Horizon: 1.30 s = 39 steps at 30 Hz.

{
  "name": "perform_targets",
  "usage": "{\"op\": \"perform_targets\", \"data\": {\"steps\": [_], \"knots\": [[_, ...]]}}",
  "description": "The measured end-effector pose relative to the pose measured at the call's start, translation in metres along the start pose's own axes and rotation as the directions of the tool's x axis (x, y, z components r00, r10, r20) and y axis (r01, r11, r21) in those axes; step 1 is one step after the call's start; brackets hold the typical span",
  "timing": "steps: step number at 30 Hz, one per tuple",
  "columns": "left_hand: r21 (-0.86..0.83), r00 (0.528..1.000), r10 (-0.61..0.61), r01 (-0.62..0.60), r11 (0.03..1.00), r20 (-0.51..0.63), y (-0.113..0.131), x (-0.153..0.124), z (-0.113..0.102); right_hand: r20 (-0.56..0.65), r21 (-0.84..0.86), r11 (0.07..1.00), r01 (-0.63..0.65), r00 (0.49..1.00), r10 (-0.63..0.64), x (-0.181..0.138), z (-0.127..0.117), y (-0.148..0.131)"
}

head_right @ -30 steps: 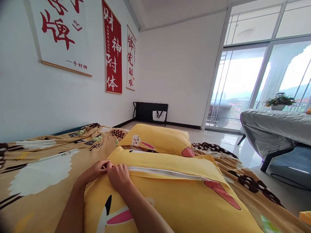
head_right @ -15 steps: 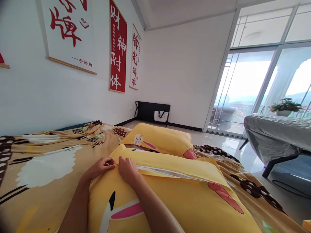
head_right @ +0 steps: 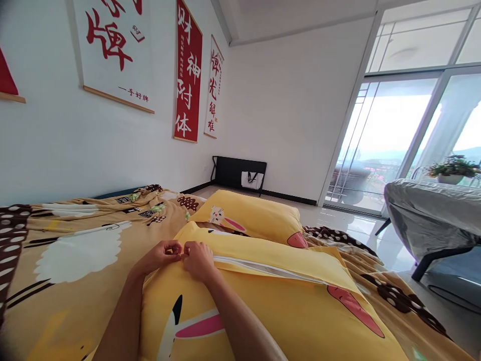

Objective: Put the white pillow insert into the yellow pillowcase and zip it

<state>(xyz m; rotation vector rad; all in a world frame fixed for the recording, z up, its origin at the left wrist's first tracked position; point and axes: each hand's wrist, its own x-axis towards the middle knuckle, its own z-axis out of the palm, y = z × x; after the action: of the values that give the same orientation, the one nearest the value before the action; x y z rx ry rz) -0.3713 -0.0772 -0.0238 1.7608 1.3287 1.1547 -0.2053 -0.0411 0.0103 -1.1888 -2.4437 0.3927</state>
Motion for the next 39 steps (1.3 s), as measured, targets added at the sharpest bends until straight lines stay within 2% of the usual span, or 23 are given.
{"op": "perform_targets", "data": {"steps": [9, 15, 19, 22, 26, 31, 34, 39], "knots": [[0.036, 1.0, 0.026, -0.026, 0.999, 0.0, 0.002, -0.001, 0.0, -0.059, 0.107, 0.994, -0.037, 0.997, 0.043, 0.002, 0.0, 0.002], [0.12, 1.0, 0.022, -0.019, 0.993, -0.022, 0.004, -0.001, -0.002, -0.123, 0.144, 0.989, -0.031, 0.991, 0.049, -0.002, -0.014, 0.015], [0.24, 0.995, 0.068, -0.05, 0.969, -0.068, 0.028, 0.002, 0.009, -0.16, 0.176, 0.984, 0.014, 0.987, 0.015, -0.018, -0.022, 0.026], [0.364, 0.991, 0.129, -0.11, 0.925, -0.028, 0.051, 0.006, 0.025, -0.189, 0.192, 0.981, 0.026, 0.982, 0.011, -0.025, -0.021, 0.028], [0.392, 0.999, 0.051, -0.049, 0.919, 0.005, 0.057, 0.013, 0.036, -0.218, 0.11, 0.994, 0.0, 0.976, 0.024, -0.028, -0.019, 0.026], [0.379, 0.999, 0.03, -0.04, 0.924, 0.032, 0.048, 0.015, 0.031, -0.234, -0.044, 0.997, -0.069, 0.971, 0.057, -0.037, -0.027, 0.031], [0.376, 0.998, 0.041, -0.054, 0.925, 0.042, 0.049, 0.013, 0.03, -0.261, -0.06, 0.995, -0.076, 0.964, 0.058, -0.049, -0.034, 0.045], [0.393, 0.998, 0.031, -0.051, 0.918, 0.056, 0.054, 0.01, 0.031, -0.348, -0.152, 0.988, -0.026, 0.937, -0.029, -0.071, -0.046, 0.078]]}}
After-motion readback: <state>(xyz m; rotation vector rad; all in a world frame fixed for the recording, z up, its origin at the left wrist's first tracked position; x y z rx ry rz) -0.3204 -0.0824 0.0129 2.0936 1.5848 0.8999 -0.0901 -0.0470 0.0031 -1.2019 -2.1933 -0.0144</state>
